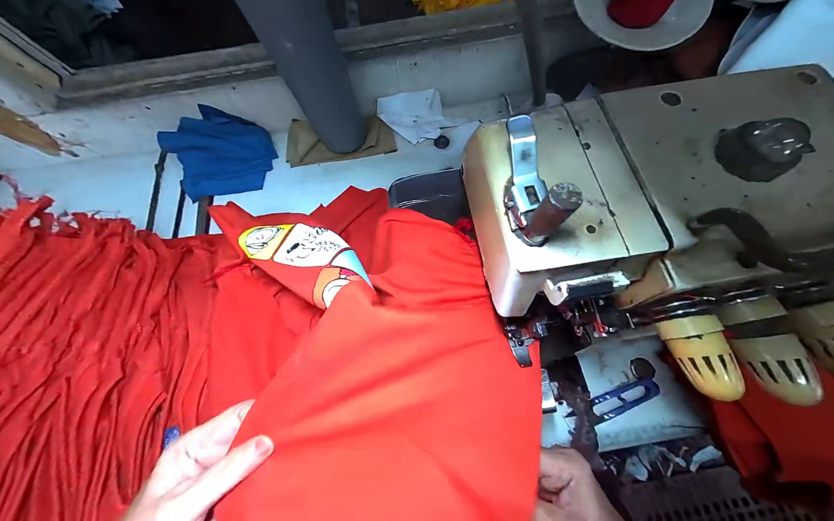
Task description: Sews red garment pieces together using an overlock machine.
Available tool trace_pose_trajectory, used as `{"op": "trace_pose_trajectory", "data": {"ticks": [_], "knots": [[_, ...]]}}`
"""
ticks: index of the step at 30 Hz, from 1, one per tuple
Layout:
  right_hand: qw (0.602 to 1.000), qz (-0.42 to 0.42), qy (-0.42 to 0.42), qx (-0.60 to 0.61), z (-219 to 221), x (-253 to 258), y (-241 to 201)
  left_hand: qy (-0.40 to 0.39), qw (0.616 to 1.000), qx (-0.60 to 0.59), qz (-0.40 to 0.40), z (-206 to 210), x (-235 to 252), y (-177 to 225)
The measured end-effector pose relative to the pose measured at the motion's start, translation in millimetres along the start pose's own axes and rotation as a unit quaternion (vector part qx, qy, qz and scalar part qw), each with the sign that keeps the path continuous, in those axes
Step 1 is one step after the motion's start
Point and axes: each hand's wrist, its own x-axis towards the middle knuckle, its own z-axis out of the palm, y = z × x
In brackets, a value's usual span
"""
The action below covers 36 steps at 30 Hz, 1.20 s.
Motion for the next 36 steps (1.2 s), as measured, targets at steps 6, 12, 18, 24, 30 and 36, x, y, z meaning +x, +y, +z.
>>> {"op": "trace_pose_trajectory", "data": {"ticks": [6,12,18,24,30,36], "knots": [[0.999,0.003,0.022,-0.028,1,-8,-9,0.172,0.862,0.456,0.137,23,4,-12],[0.992,-0.107,-0.061,-0.008,-6,-13,7,-0.010,0.816,0.463,0.346,95,-36,-9],[0.994,-0.081,-0.068,-0.041,-3,-13,-8,0.046,0.835,0.427,0.345,133,-28,-50],[0.987,-0.115,-0.100,-0.041,-10,-9,-2,0.074,0.907,0.278,0.306,120,-8,-9],[0.990,-0.093,-0.080,-0.069,-17,-14,-5,-0.106,0.826,0.438,0.338,132,-16,0],[0.997,-0.062,-0.006,-0.053,-19,-6,-16,-0.051,0.778,0.527,0.339,155,0,5]]}}
